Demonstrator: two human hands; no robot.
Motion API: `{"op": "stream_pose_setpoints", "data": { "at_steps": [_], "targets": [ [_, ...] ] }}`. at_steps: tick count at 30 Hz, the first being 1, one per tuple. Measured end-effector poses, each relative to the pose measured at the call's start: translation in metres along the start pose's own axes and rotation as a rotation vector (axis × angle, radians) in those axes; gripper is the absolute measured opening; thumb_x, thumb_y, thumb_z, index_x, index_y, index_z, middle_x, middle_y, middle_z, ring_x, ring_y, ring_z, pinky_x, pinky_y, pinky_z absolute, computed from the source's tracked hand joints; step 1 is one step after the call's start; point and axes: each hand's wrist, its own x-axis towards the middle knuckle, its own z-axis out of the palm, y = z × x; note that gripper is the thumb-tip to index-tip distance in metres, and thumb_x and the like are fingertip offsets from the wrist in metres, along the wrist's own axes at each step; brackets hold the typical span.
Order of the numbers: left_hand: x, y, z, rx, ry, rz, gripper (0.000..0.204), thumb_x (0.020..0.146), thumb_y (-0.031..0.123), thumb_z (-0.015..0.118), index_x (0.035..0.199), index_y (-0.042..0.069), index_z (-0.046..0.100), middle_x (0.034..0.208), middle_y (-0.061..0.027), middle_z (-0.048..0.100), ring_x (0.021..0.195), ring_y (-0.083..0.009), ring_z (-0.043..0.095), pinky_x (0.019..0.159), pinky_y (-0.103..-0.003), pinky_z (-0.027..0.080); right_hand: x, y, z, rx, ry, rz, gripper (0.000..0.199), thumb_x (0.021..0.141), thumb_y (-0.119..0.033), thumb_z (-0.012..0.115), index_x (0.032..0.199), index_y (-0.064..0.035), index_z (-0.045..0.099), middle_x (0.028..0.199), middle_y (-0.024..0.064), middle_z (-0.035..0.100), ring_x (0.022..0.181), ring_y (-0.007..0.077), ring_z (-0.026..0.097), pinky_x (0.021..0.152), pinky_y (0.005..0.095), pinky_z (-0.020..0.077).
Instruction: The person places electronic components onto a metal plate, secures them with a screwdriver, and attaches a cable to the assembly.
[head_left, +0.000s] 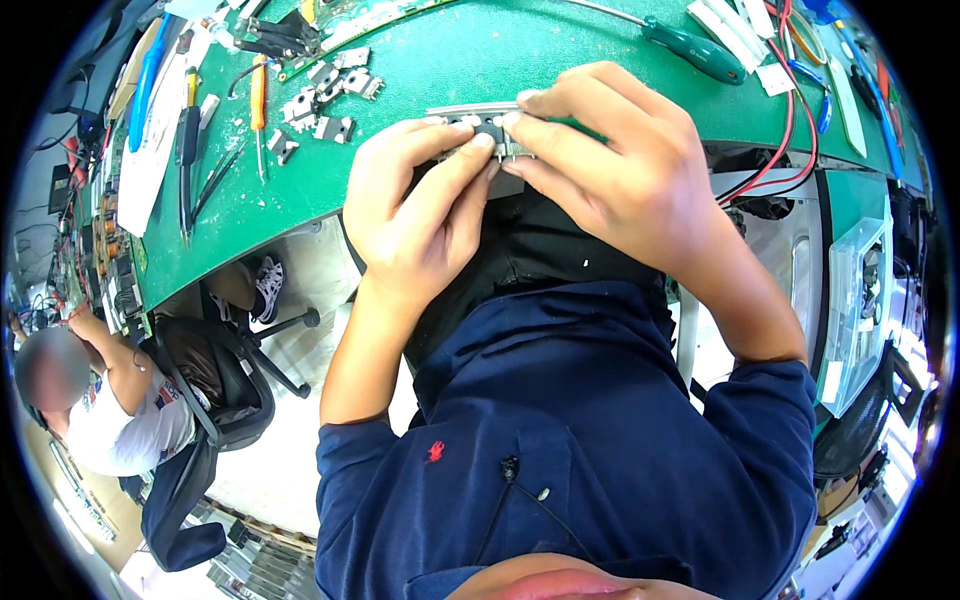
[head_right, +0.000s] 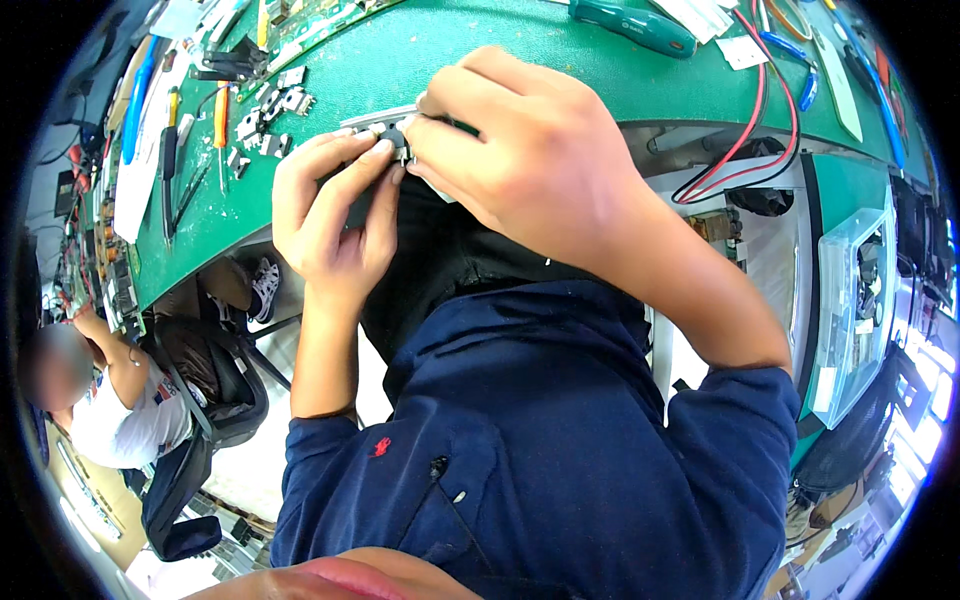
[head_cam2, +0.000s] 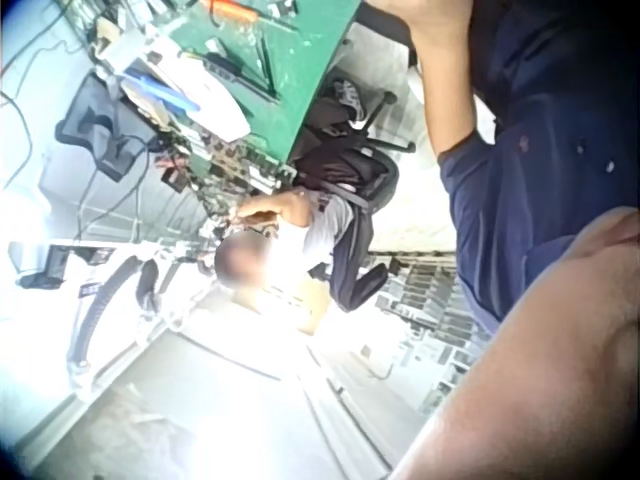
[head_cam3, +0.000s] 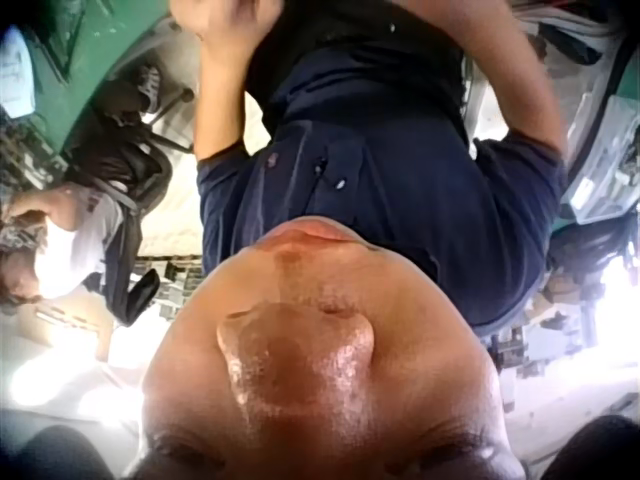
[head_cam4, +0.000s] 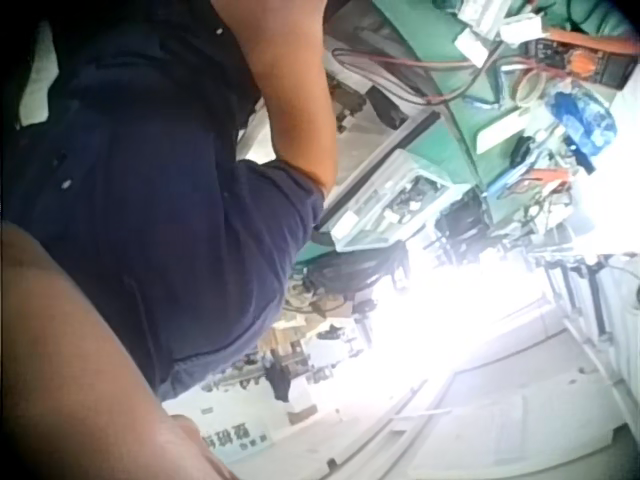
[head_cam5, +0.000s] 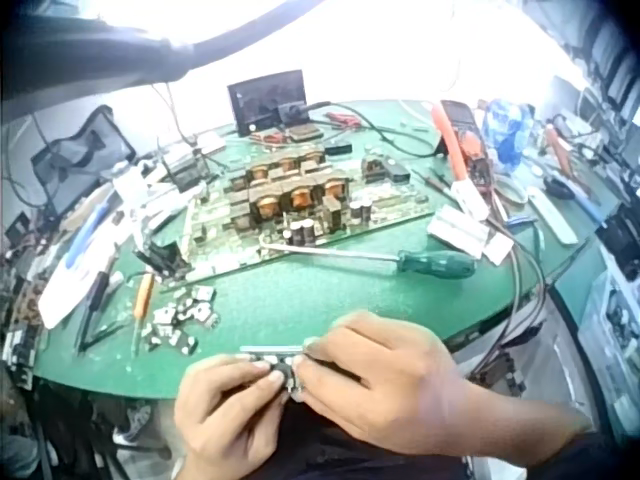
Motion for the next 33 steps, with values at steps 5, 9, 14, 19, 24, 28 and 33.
{"op": "stream_pose_setpoints", "data": {
  "at_steps": [5,9,14,19,24,28,33],
  "targets": [
    [0.003,0.002,-0.003,-0.001,-0.011,0.015,0.028,0.070,-0.003,0.083,0.096,0.003,0.077,0.097,-0.0101,0.073,0.093,-0.0314,0.070,0.082,-0.039,0.058,0.020,-0.017,-0.024,-0.163,-0.310,-0.023,0.023,0.072,-0.008,0.079,0.092,0.0010,0.071,0.091,0.0091,0.068,0.086,0.0245,0.069,0.069,0.0362,0.0568],
    [0.004,0.005,-0.001,-0.017,0.020,0.011,0.026,0.070,-0.004,0.083,0.095,0.001,0.076,0.096,-0.0102,0.073,0.091,-0.0316,0.071,0.082,-0.039,0.058,0.028,-0.025,-0.029,-0.311,-0.439,-0.105,0.021,0.075,-0.007,0.072,0.093,0.0036,0.070,0.090,0.0102,0.068,0.082,0.0251,0.067,0.069,0.0354,0.0562],
    [0.004,0.004,0.003,0.001,0.058,0.020,0.026,0.069,-0.004,0.081,0.093,0.002,0.075,0.095,-0.0088,0.073,0.089,-0.0299,0.071,0.080,-0.038,0.059,0.027,-0.024,-0.027,-0.328,-0.434,-0.136,0.024,0.075,-0.006,0.070,0.096,0.0047,0.070,0.089,0.0100,0.067,0.080,0.0246,0.066,0.067,0.0347,0.0558],
    [-0.003,0.000,0.007,-0.007,0.083,0.022,0.027,0.069,-0.003,0.082,0.095,0.004,0.076,0.096,-0.0081,0.073,0.090,-0.0285,0.071,0.079,-0.037,0.059,0.020,-0.027,-0.025,-0.303,-0.354,-0.077,0.025,0.075,-0.005,0.076,0.099,0.0020,0.073,0.099,0.0118,0.072,0.088,0.0261,0.071,0.072,0.0347,0.0579],
    [-0.003,0.003,0.004,-0.013,0.071,-0.003,0.026,0.071,-0.004,0.084,0.095,0.004,0.078,0.098,-0.0093,0.074,0.092,-0.0282,0.072,0.083,-0.036,0.059,0.011,-0.013,-0.021,-0.028,-0.180,0.050,0.021,0.078,-0.003,0.081,0.098,-0.0013,0.075,0.100,0.0113,0.073,0.087,0.0275,0.072,0.073,0.0350,0.0577],
    [-0.004,0.005,0.003,-0.017,0.064,-0.016,0.026,0.072,-0.005,0.084,0.095,0.004,0.078,0.099,-0.0101,0.075,0.094,-0.0282,0.072,0.085,-0.036,0.058,0.016,-0.009,-0.021,0.163,-0.228,0.250,0.018,0.081,0.001,0.079,0.098,-0.0014,0.073,0.094,0.0077,0.070,0.087,0.0227,0.070,0.073,0.0314,0.0553],
    [-0.004,0.003,0.005,-0.007,0.055,0.006,0.031,0.071,-0.002,0.083,0.101,0.004,0.078,0.100,-0.0089,0.073,0.094,-0.0302,0.071,0.082,-0.037,0.057,0.026,-0.005,-0.024,0.264,-0.271,0.301,0.015,0.082,-0.006,0.080,0.095,-0.0026,0.072,0.087,0.0064,0.064,0.080,0.0197,0.064,0.065,0.0296,0.0489]
  ]
}}
